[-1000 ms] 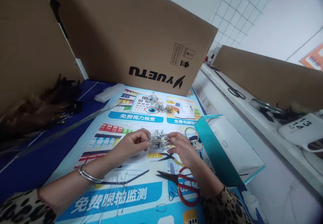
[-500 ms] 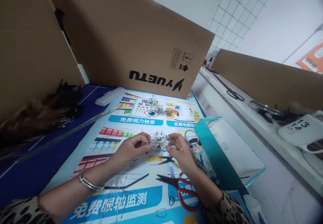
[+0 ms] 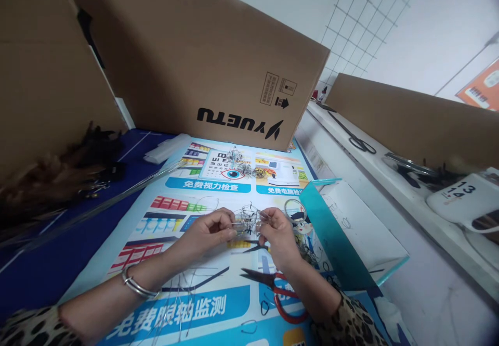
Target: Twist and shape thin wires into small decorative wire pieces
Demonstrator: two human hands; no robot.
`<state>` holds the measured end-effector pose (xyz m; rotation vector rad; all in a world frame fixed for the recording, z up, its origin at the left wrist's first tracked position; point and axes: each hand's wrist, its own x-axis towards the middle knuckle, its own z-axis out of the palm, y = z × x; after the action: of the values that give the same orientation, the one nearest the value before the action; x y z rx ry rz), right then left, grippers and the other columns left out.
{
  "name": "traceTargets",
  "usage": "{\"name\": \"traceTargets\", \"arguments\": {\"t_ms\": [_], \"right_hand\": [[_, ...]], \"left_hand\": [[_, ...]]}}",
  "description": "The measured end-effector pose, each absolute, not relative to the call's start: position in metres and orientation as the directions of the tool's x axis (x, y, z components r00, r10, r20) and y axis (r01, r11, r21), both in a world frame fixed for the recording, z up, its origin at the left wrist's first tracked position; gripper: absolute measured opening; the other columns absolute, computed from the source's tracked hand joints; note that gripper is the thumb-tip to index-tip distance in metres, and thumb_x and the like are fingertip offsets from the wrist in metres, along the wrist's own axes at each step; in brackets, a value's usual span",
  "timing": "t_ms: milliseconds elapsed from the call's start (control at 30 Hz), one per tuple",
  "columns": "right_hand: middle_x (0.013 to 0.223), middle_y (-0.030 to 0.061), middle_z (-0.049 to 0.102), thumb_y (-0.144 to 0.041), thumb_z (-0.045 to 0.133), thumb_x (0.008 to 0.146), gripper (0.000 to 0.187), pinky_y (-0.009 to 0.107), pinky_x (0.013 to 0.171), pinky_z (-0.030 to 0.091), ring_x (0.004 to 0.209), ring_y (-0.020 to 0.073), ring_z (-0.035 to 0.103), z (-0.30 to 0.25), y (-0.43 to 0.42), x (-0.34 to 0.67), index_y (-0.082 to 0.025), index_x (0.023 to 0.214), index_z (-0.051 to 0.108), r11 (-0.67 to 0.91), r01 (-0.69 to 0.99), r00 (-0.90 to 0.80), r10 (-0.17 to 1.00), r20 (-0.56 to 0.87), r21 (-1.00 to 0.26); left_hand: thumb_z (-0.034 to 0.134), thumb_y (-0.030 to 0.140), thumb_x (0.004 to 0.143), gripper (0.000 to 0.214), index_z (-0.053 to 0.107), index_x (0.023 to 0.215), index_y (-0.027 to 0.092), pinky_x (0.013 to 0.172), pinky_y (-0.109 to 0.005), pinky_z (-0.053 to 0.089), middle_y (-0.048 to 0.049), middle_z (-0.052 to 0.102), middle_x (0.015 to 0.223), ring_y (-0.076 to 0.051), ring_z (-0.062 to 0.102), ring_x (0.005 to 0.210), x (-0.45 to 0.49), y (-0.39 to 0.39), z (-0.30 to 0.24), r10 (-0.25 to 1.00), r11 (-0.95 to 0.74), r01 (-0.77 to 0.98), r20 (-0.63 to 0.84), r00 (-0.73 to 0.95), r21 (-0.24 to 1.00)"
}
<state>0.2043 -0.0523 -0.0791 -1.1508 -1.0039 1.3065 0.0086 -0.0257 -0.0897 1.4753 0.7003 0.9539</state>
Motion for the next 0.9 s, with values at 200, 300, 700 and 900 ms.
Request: {"name": "traceTargets", "arguments": {"t_ms": [200,300,700,900], "right_hand": [[0.052,-0.0066,0.045,-0.017,0.062,0.065,0.013,0.018,0.038,0.032,0.042,0.0059,0.039,-0.066,-0.046,0.219,-0.018,0.067,0.049,-0.113,-0.113,-0.089,0.991,-0.103,-0.987],[0.051,-0.0072,0.044,-0.018,0.065,0.063,0.017,0.018,0.037,0.029,0.041,0.0051,0.037,-0.057,-0.045,0.223,-0.018,0.066,0.049,-0.135,-0.111,-0.099,0.987,-0.124,-0.985],[0.055,-0.0062,0.048,-0.023,0.069,0.064,0.021,0.018,0.038,0.024,0.043,0.0048,0.039,-0.040,-0.047,0.232,-0.018,0.078,0.054,-0.163,-0.015,-0.129,0.979,-0.160,-0.986],[0.059,-0.0041,0.048,-0.023,0.068,0.065,0.020,0.018,0.041,0.025,0.050,0.0064,0.043,-0.051,-0.047,0.232,-0.016,0.082,0.059,-0.265,-0.160,-0.244,0.944,-0.222,-0.951]], "left_hand": [[0.063,0.031,0.074,0.022,0.052,0.063,0.016,0.066,-0.025,0.039,-0.0008,0.050,0.074,-0.013,0.048,0.072,0.000,-0.012,-0.092,0.887,-0.068,-0.103,0.107,0.450,0.992],[0.063,0.031,0.074,0.021,0.053,0.062,0.016,0.066,-0.025,0.039,-0.0010,0.052,0.073,-0.013,0.048,0.071,-0.001,-0.011,-0.091,0.881,-0.035,-0.116,0.085,0.465,0.993],[0.063,0.034,0.073,0.023,0.051,0.064,0.017,0.060,-0.024,0.040,-0.0011,0.049,0.072,-0.012,0.046,0.066,-0.001,-0.015,-0.083,0.863,0.082,-0.142,0.001,0.505,0.986],[0.063,0.029,0.075,0.022,0.052,0.060,0.017,0.064,-0.025,0.039,-0.0012,0.052,0.071,-0.014,0.048,0.071,-0.001,-0.023,-0.068,0.891,-0.054,-0.034,0.063,0.450,0.998]]}}
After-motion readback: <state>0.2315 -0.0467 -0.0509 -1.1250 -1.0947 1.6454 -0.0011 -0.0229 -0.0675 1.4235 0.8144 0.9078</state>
